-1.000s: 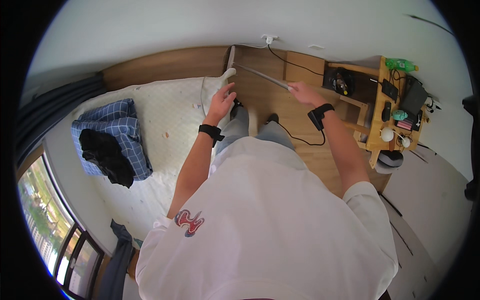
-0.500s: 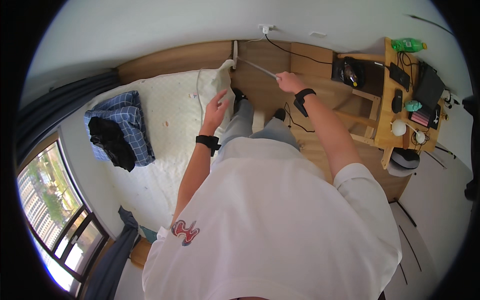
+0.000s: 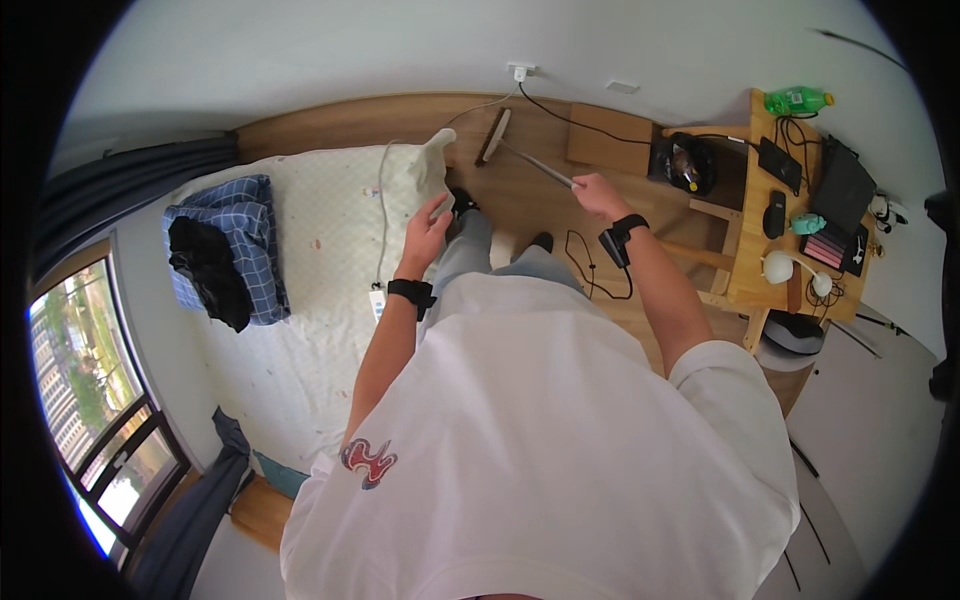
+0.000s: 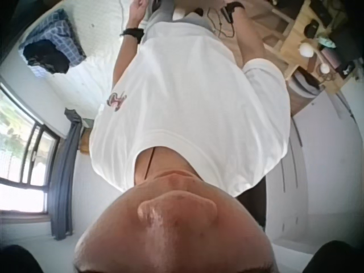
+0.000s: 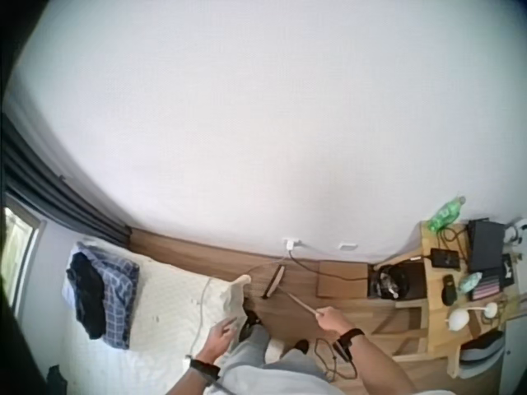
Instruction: The person sweeps a bedroom floor with a broom, gathering debris into a dustpan. They then switch to a mop and wipe the floor near the door and desk area.
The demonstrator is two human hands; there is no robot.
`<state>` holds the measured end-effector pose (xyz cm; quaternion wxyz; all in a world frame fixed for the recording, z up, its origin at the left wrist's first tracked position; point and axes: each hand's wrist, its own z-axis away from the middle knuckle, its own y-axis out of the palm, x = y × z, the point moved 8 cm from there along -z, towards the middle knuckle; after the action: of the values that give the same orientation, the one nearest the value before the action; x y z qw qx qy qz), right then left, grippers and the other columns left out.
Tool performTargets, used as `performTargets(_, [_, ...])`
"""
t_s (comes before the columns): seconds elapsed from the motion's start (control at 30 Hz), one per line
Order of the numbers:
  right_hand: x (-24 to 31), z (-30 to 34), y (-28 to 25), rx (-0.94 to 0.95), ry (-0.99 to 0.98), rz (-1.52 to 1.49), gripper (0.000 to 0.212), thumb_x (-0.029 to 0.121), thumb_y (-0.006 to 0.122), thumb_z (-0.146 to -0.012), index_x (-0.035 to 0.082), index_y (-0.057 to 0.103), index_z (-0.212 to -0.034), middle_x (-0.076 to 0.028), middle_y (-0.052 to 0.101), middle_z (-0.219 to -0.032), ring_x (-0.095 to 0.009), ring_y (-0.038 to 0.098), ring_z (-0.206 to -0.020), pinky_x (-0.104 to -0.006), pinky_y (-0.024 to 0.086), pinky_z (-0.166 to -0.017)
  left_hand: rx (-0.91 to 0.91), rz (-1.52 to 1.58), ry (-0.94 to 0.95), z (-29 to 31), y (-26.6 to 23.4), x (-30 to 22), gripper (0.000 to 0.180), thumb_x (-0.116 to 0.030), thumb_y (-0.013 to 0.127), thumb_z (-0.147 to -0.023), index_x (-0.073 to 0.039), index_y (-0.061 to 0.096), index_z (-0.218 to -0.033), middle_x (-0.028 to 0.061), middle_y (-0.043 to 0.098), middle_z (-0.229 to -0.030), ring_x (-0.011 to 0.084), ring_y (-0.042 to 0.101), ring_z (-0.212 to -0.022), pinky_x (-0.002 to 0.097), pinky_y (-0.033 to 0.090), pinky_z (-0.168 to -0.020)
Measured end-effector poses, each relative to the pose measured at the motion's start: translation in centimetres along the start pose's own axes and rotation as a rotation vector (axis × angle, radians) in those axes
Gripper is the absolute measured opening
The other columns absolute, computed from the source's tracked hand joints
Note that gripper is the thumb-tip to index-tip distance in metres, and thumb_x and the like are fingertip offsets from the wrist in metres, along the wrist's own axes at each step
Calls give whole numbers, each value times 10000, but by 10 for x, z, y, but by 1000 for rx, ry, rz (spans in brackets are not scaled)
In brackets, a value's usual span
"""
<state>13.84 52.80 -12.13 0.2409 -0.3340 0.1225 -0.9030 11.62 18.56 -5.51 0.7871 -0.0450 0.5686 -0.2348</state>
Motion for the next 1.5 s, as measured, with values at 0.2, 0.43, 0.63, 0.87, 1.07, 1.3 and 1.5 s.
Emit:
performTargets(0.2, [9,-9,3,-47,-74,61,262,204,456,-903,51,640,-1009,-177,621,-714,-294,587,-554,-419,466,-524,29,13,1,-9,5,-7,427,-177,591,-879,-35,548,-1280,119,635,-1157,169,635,-917,290,491,-819])
performTargets(0.43, [39,-11,14,-43,-47,-40,251,218,462,-904,50,635,-972,-173,615,-704,-300,584,-548,-411,464,-521,47,-50,18,-25,-8,-8,427,-203,582,-878,-49,557,-1276,131,630,-1178,195,625,-987,315,482,-866])
performTargets(0.63, [60,-34,31,23,-102,13,242,210,467,-894,31,624,-934,-168,612,-683,-298,590,-549,-403,460,-505,55,-34,-11,-36,-27,1,431,-213,580,-879,-46,556,-1275,151,600,-1237,239,571,-1126,357,447,-947])
performTargets(0.87, [66,-75,44,-29,-136,115,243,184,476,-883,60,656,-989,-202,658,-853,-371,626,-763,-453,509,-683,62,-55,-53,-41,-45,10,432,-224,581,-882,-46,553,-1274,155,588,-1254,257,563,-1144,374,442,-965])
performTargets(1.07, [34,-115,41,-75,-138,309,289,174,493,-882,94,661,-1104,-212,628,-1099,-393,581,-1024,-465,489,-878,84,-82,-68,-46,-55,6,428,-228,576,-885,-52,553,-1275,150,591,-1251,262,562,-1149,376,443,-964])
performTargets(1.3, [1,-87,24,-101,-12,216,301,170,494,-878,77,657,-1113,-193,646,-1056,-373,606,-906,-452,490,-786,118,-145,-20,-51,-44,3,435,-234,580,-883,-53,551,-1277,154,592,-1251,253,568,-1140,371,443,-960])
performTargets(1.5, [-43,-67,9,-167,11,275,275,169,495,-844,75,678,-1025,-180,672,-921,-332,641,-804,-432,501,-700,173,-142,21,-51,-15,-11,432,-230,580,-882,-53,556,-1276,153,594,-1246,239,579,-1118,350,448,-948])
